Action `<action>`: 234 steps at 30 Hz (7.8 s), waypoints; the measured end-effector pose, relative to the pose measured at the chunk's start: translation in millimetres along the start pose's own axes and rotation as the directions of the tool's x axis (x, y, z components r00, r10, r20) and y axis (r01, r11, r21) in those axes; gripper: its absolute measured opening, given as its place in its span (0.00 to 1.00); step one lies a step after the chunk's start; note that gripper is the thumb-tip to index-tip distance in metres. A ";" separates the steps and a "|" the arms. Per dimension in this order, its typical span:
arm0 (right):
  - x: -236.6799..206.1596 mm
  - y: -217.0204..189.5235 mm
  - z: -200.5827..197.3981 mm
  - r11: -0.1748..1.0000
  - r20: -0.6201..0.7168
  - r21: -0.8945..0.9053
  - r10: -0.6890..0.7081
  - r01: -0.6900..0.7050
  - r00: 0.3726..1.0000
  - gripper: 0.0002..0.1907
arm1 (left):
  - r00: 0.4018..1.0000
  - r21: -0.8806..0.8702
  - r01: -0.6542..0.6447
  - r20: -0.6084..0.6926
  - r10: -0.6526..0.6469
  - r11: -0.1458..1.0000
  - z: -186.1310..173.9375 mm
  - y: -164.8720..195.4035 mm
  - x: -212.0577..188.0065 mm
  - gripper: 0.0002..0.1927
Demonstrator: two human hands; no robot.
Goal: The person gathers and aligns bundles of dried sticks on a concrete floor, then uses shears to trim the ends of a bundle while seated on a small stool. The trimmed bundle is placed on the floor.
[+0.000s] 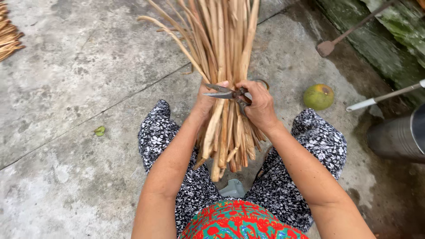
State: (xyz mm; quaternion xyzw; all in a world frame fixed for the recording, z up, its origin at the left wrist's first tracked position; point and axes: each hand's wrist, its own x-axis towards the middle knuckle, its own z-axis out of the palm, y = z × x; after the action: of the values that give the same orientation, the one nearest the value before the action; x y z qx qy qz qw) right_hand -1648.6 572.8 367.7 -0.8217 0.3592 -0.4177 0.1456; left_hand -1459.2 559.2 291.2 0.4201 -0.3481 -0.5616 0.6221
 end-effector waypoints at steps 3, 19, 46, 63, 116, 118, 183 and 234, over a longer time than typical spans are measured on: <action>-1.7 2.3 8.7 1.000 -0.034 0.024 0.012 -0.011 0.999 0.20 | 0.999 0.074 -0.049 0.016 0.048 0.996 3.8 -0.8 0.6 0.25; -1.9 8.9 32.2 0.962 0.227 0.114 0.219 -0.249 0.949 0.27 | 0.966 -0.134 0.030 -0.249 -0.062 0.991 -4.0 0.5 -27.6 0.40; 13.0 2.3 52.8 0.630 0.571 0.344 0.449 -0.696 0.688 0.17 | 0.745 -0.289 -0.151 -0.661 -0.083 0.945 -66.1 -47.3 -34.6 0.37; -9.3 48.1 32.3 0.596 0.434 0.424 0.527 -0.682 0.731 0.20 | 0.345 0.042 0.571 -0.918 -0.193 0.820 -82.9 -93.3 -64.2 0.45; -6.9 41.3 8.4 0.560 0.348 0.557 0.512 -0.613 0.785 0.24 | 0.905 0.945 0.275 -0.192 0.379 -0.177 -306.5 190.7 18.5 0.12; -7.4 44.0 10.2 0.541 0.356 0.593 0.489 -0.597 0.796 0.23 | 0.888 0.924 0.341 -0.258 0.380 -0.170 -302.3 161.9 9.1 0.16; 6.6 34.5 7.6 0.507 0.441 0.396 0.627 -0.766 0.643 0.24 | 0.653 0.567 0.654 -0.757 0.004 0.500 -234.1 -52.1 -118.8 0.16; 4.8 58.6 6.8 0.514 0.386 0.428 0.639 -0.743 0.665 0.24 | 0.687 0.625 0.661 -0.727 0.002 0.414 -243.7 -21.6 -131.5 0.13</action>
State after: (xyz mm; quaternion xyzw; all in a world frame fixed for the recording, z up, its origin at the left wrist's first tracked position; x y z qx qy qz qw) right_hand -1668.8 528.0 334.8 -0.5632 0.5054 -0.3335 0.5622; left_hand -1264.2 721.2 177.9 0.8952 -0.2510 -0.2534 0.2674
